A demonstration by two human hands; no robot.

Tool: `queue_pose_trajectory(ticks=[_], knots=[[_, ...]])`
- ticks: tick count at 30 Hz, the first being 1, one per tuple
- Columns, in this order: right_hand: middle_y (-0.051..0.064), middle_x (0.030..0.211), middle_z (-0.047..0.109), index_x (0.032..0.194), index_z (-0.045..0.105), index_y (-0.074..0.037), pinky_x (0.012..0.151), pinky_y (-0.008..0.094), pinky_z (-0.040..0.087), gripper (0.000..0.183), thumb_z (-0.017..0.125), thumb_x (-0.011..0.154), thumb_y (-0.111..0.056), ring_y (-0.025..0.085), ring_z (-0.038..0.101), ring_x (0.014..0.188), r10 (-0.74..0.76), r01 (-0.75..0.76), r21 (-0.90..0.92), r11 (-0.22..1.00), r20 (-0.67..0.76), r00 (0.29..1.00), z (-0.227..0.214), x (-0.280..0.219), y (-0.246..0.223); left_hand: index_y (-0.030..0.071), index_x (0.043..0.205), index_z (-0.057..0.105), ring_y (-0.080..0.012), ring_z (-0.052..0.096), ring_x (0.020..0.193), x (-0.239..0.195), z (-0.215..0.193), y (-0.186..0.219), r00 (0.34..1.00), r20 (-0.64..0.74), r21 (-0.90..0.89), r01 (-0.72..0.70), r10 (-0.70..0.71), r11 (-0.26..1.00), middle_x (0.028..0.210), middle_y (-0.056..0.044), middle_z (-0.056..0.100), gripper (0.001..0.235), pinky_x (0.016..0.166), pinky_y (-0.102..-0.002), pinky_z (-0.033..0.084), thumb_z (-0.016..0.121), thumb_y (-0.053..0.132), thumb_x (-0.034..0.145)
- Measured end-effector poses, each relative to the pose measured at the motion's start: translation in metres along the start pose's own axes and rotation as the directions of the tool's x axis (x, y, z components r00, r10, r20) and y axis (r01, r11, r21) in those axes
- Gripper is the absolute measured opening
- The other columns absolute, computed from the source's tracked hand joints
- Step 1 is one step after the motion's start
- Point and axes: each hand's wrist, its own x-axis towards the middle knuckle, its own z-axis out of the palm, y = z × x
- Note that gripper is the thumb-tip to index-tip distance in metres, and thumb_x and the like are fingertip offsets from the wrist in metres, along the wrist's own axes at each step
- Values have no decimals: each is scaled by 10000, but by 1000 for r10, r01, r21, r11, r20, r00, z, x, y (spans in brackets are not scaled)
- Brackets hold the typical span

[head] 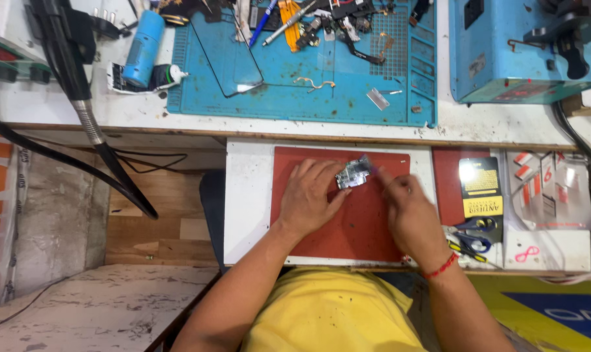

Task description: The person uses a small brush to clean a circuit board placed on a red mat. They repeatedly brush the surface of the board, focusing on specific areas, and occasionally reposition the board to access different sides. The task involves careful manual cleaning of electronic components.

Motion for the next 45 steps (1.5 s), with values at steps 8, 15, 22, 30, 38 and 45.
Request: queue_pose_trajectory(ticks=[8, 15, 22, 30, 38, 45], knots=[[181, 1135, 591, 1405, 604, -122, 695, 481, 566, 594, 544, 838, 46, 381, 682, 837, -169, 171, -27, 985, 66, 983, 7, -5, -15, 62, 1205, 670, -288, 609, 1110, -4, 6, 0, 1000, -27, 40, 3, -2, 999, 1200, -74, 689, 447, 954, -434, 478, 815, 177, 798], [171, 1113, 596, 1449, 567, -104, 715, 487, 561, 641, 532, 830, 61, 380, 681, 839, -280, 275, 56, 960, 97, 955, 9, -10, -11, 63, 1191, 676, -281, 609, 1091, -1, 4, 2, 998, -52, 60, -27, 30, 998, 1188, -68, 693, 460, 917, -435, 474, 819, 179, 769], [188, 1145, 573, 1450, 548, -125, 700, 497, 569, 629, 519, 843, 38, 404, 676, 824, -73, 78, -25, 997, 142, 987, 2, -4, -5, 110, 1008, 695, -292, 617, 969, 11, -4, -1, 994, 71, 31, 87, -89, 996, 975, -36, 686, 354, 844, -445, 464, 875, 238, 731], [162, 1145, 598, 1426, 591, -156, 708, 494, 569, 645, 521, 817, 44, 379, 693, 859, -214, 218, -14, 976, 148, 966, 6, -2, -12, 109, 1078, 678, -298, 637, 993, 20, -11, -9, 998, 56, -43, 9, -6, 999, 1011, -60, 661, 490, 854, -444, 480, 904, 270, 674], [144, 1156, 594, 1428, 583, -178, 683, 477, 561, 577, 569, 882, 9, 369, 679, 839, -56, 59, -24, 998, 113, 992, 1, 10, -1, 139, 1050, 696, -279, 661, 930, 31, -12, -9, 996, 91, -29, 16, -13, 999, 967, -31, 672, 511, 802, -426, 509, 927, 328, 636], [184, 1157, 584, 1431, 592, -159, 730, 491, 559, 621, 552, 847, 47, 398, 668, 875, -104, 101, 32, 994, 90, 991, 8, 6, -1, 133, 1083, 676, -284, 642, 978, 17, -9, -11, 997, 77, 18, 19, -21, 1000, 1005, -38, 649, 507, 845, -435, 493, 913, 317, 675]])
